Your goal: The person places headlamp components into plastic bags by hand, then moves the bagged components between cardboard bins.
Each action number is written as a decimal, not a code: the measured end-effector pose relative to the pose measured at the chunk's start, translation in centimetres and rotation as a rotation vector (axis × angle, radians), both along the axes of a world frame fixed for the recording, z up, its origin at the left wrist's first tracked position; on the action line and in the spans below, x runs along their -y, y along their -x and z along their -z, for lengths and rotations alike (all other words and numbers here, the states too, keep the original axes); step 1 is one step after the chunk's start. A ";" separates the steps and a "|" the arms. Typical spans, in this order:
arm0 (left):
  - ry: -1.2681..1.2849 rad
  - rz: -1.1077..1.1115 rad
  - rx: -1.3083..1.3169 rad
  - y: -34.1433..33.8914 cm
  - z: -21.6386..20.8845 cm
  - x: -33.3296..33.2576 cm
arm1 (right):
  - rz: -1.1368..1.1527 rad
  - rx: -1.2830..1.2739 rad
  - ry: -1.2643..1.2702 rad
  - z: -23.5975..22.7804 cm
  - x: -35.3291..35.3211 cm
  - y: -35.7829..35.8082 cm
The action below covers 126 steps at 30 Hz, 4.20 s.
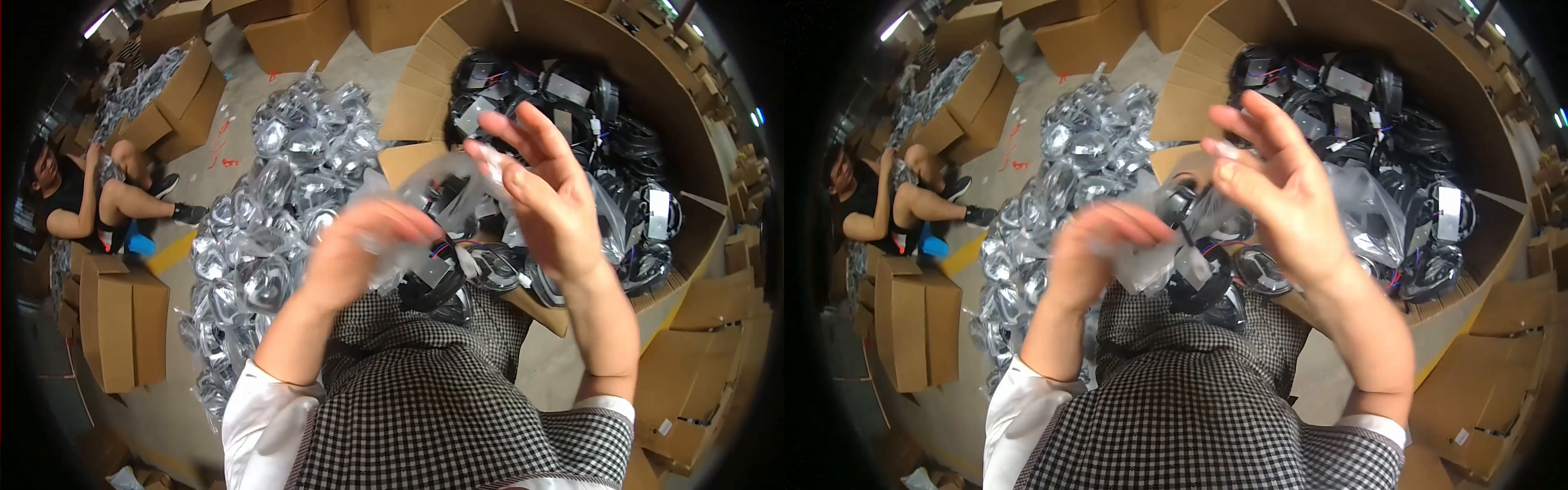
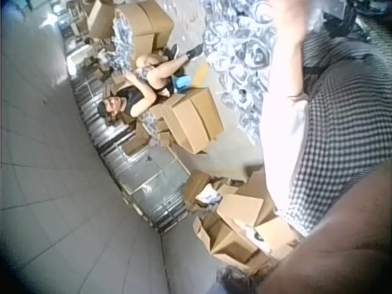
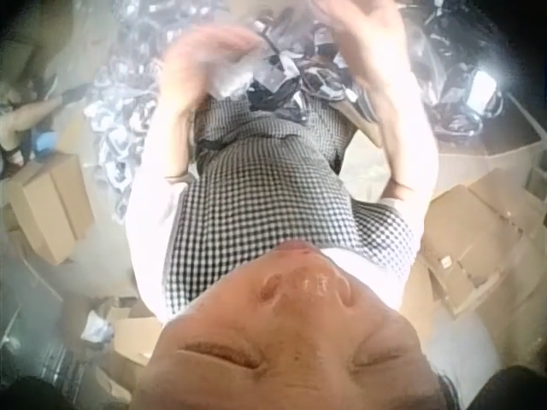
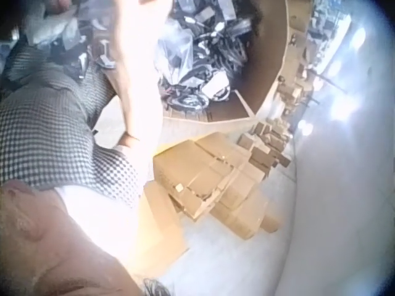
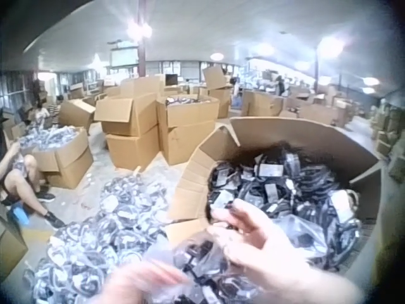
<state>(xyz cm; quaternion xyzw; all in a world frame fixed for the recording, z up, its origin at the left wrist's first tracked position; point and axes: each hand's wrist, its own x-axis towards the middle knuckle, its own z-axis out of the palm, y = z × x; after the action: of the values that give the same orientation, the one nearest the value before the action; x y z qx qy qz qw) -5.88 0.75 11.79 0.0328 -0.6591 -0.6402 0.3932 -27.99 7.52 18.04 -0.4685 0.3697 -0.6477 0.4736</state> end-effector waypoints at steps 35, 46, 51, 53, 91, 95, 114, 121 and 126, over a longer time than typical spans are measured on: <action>0.150 -0.726 0.624 -0.4 -3.0 4.1 | 1.226 -1.571 -0.548 3.8 -7.8 18.2; -0.101 -0.159 0.739 21.7 7.5 0.0 | 1.265 -1.357 -0.560 7.8 -9.9 21.0; 0.937 -1.161 0.855 9.8 2.8 5.2 | 1.425 -1.095 -0.447 8.8 -14.1 22.8; 1.020 -1.251 0.837 9.7 2.2 5.2 | 1.416 -1.235 -0.474 8.6 -12.0 21.1; 1.652 -0.045 0.285 7.1 -1.8 -1.6 | -0.001 0.490 -0.002 13.8 -17.0 4.7; 1.294 -0.641 0.410 5.5 -1.6 3.2 | 0.444 0.571 0.330 9.0 -16.6 6.7; 0.763 -0.280 0.091 6.1 -2.6 0.8 | -0.203 0.929 0.003 16.6 -19.8 0.7; 0.154 -0.420 0.228 8.2 0.1 0.9 | -0.276 0.848 -0.061 15.6 -20.3 2.4; 0.770 -0.459 0.082 2.1 0.5 0.2 | -0.230 0.706 -0.053 14.1 -18.9 4.1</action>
<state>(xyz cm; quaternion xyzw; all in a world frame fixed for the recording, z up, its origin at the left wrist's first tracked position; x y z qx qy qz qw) -7.94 0.58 11.26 0.0548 -0.8400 -0.2426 0.4822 -32.10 26.43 3.98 -0.2423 0.1451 -0.7021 0.6537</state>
